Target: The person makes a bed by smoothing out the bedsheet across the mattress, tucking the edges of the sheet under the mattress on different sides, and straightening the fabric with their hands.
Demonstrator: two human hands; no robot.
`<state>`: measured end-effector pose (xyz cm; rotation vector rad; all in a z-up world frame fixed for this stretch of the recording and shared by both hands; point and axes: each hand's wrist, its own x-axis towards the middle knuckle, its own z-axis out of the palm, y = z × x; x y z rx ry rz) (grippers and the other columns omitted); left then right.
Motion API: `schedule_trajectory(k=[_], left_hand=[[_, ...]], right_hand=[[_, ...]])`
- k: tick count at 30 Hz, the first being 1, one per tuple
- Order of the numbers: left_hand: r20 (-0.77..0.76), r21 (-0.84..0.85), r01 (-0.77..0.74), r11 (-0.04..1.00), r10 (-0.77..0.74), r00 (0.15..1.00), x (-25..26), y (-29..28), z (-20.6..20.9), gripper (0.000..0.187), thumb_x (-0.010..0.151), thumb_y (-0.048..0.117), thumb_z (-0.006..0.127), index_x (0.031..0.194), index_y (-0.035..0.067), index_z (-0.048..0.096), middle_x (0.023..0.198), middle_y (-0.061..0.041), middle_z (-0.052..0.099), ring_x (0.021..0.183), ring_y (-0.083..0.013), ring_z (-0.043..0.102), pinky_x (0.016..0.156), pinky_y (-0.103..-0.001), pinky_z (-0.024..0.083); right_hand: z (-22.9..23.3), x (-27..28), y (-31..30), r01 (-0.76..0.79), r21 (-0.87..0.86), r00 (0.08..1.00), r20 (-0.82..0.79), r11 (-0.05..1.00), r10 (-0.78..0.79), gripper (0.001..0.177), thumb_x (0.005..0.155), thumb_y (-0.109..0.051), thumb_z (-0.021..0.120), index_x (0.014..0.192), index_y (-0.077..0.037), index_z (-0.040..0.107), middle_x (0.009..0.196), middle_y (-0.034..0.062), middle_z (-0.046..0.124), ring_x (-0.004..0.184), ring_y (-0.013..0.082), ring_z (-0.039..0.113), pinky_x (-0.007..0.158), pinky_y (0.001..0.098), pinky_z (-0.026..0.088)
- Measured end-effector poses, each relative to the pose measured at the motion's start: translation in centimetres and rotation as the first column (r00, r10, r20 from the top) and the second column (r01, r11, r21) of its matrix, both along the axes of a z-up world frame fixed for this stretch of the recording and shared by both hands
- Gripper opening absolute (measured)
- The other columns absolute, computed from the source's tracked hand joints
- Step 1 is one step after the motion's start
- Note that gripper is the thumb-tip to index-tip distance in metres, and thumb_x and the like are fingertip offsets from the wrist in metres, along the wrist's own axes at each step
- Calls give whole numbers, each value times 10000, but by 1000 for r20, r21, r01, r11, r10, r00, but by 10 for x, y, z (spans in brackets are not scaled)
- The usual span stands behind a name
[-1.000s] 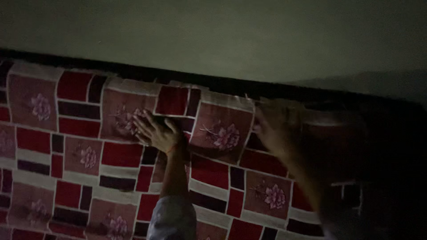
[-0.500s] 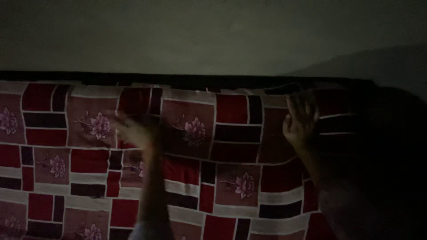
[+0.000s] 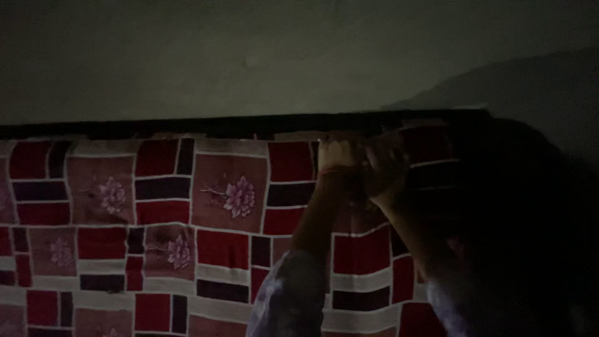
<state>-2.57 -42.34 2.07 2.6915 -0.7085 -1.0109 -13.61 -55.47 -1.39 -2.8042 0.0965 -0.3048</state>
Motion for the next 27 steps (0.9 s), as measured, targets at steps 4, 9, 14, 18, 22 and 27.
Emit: schedule_trajectory(k=[4,9,14,18,22,27], left_hand=[[215,-429,-153,890,265,940,6,0,-5,284,935,243,584,1066,82,776,1132,-167,743,1094,-338,663,1068,-520,448],[308,-499,-105,860,289,906,7,1,-15,325,920,266,574,1118,99,770,1129,-180,740,1103,-359,659,1087,-554,420],[154,-348,-142,927,206,966,11,0,-21,392,939,329,525,1191,134,754,1177,-186,717,1107,-379,650,1076,-563,405],[226,-356,-128,926,218,950,14,-1,-24,439,927,393,523,1183,117,750,1162,-199,717,1098,-380,657,1116,-568,385],[5,-136,-137,981,139,990,23,-8,-14,528,1005,489,430,1286,127,693,1285,-189,683,1217,-384,626,1106,-541,409],[30,-121,-126,985,131,991,24,-11,-4,518,1000,497,433,1374,191,621,1397,-161,604,1286,-378,565,1119,-528,393]], right_hand=[[2,36,-70,246,478,885,-466,843,6,587,1032,-489,444,1306,-15,658,1178,164,705,1022,273,664,885,391,524],[20,68,-136,217,-91,381,-909,972,-170,834,1103,-655,351,1132,58,781,1093,261,789,954,364,733,874,486,573],[-1,78,-156,301,70,424,-903,951,-68,829,958,-719,365,1492,-114,558,1553,192,479,1338,404,501,1105,530,410],[-8,78,-171,465,193,391,-920,864,-5,953,884,-767,492,1583,-142,322,1638,159,285,1449,378,348,1157,529,314],[-14,73,-167,630,53,280,-946,775,-163,891,917,-706,540,1565,-97,479,1569,212,505,1390,403,512,1137,562,421],[-16,64,-161,433,320,616,-788,843,-17,734,993,-609,478,1531,-113,535,1561,181,495,1338,369,528,1103,513,418]])
